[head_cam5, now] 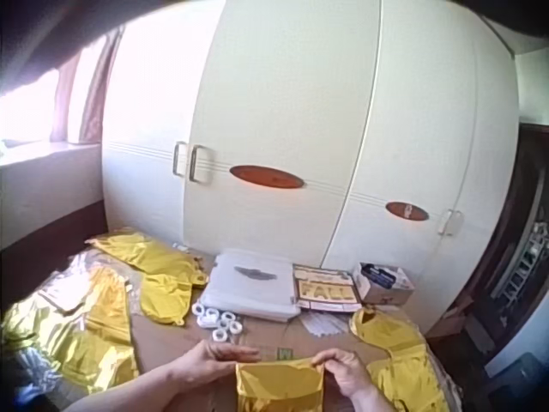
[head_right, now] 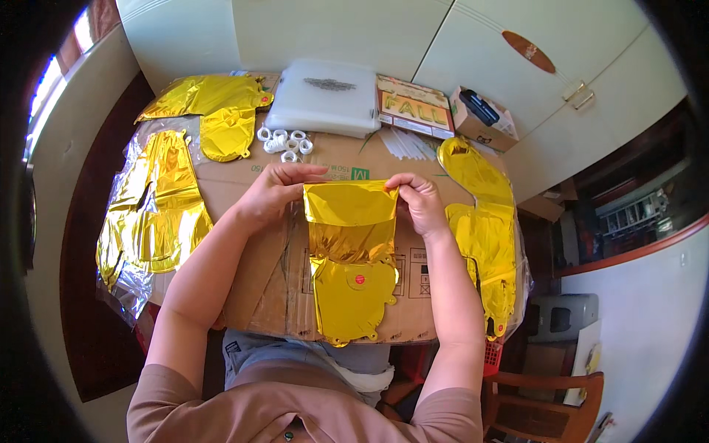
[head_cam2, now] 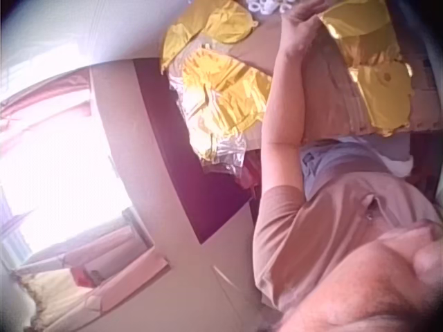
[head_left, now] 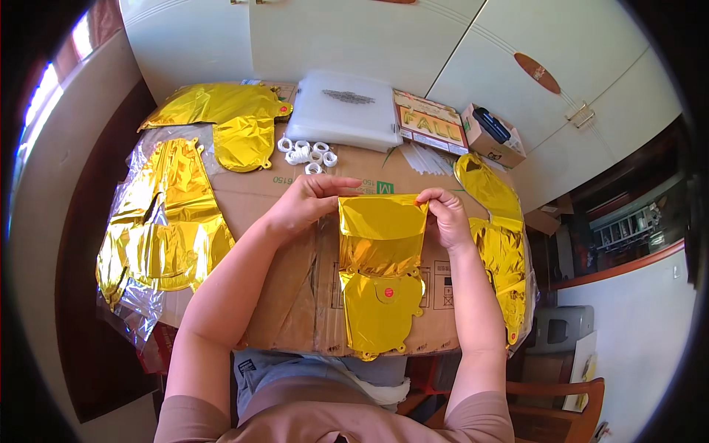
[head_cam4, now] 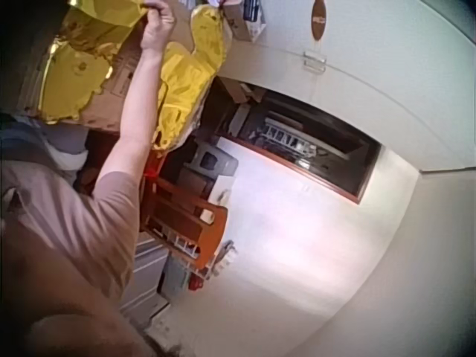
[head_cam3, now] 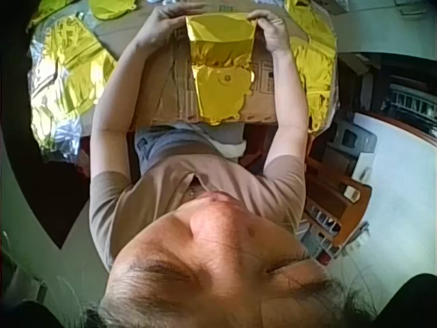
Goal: Folding gold-colored foil balloons at a packaging workstation.
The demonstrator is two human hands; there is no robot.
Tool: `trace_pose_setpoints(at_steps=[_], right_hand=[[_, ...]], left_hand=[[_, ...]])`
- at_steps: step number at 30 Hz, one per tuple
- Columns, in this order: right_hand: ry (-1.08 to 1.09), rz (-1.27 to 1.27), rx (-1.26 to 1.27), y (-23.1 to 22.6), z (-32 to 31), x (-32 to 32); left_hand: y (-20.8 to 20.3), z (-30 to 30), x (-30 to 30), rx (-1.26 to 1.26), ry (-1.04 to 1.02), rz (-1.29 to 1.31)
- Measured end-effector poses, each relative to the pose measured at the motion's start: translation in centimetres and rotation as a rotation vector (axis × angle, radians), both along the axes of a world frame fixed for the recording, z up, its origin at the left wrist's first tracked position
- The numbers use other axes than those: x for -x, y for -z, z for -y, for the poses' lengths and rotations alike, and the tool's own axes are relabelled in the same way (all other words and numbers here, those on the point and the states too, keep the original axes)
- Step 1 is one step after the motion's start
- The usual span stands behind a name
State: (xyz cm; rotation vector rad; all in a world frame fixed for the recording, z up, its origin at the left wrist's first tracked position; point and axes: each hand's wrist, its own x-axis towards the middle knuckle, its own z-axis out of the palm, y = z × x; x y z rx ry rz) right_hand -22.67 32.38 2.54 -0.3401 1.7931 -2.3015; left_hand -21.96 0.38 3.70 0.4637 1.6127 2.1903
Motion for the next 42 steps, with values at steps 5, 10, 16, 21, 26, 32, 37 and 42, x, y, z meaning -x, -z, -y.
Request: trace_pose_setpoints(at_steps=[5, 10, 16, 21, 26, 32, 37, 42], right_hand=[[-0.003, 0.018, -0.029, -0.5, 0.4, -0.2], [-0.005, -0.023, -0.065, 0.0, 0.2, 0.1], [-0.023, -0.008, -0.112, -0.3, 0.1, 0.2], [-0.056, 0.011, -0.038, -0.8, 0.2, 0.1], [0.010, -0.095, -0.095, -0.4, 1.0, 0.1], [0.071, -0.137, -0.143, 0.7, 1.4, 0.4], [0.131, -0.095, -0.094, -0.2, 2.3, -0.4], [0.146, -0.084, -0.149, 0.1, 1.8, -0.4]], left_hand=[[1.0, -0.1, 0.4, 0.060, -0.074, -0.014], [1.0, -1.0, 0.1, 0.065, -0.210, -0.085], [1.2, -0.8, 0.3, 0.180, -0.215, -0.152], [0.9, -0.6, 0.4, 0.243, -0.220, -0.197], [1.3, -0.7, 0.4, 0.277, -0.247, -0.288], [1.9, -1.0, 0.4, 0.270, -0.258, -0.298], [1.1, -0.2, 0.2, 0.081, -0.067, -0.093], [-0.9, -0.2, -0.3, -0.152, -0.014, 0.200]])
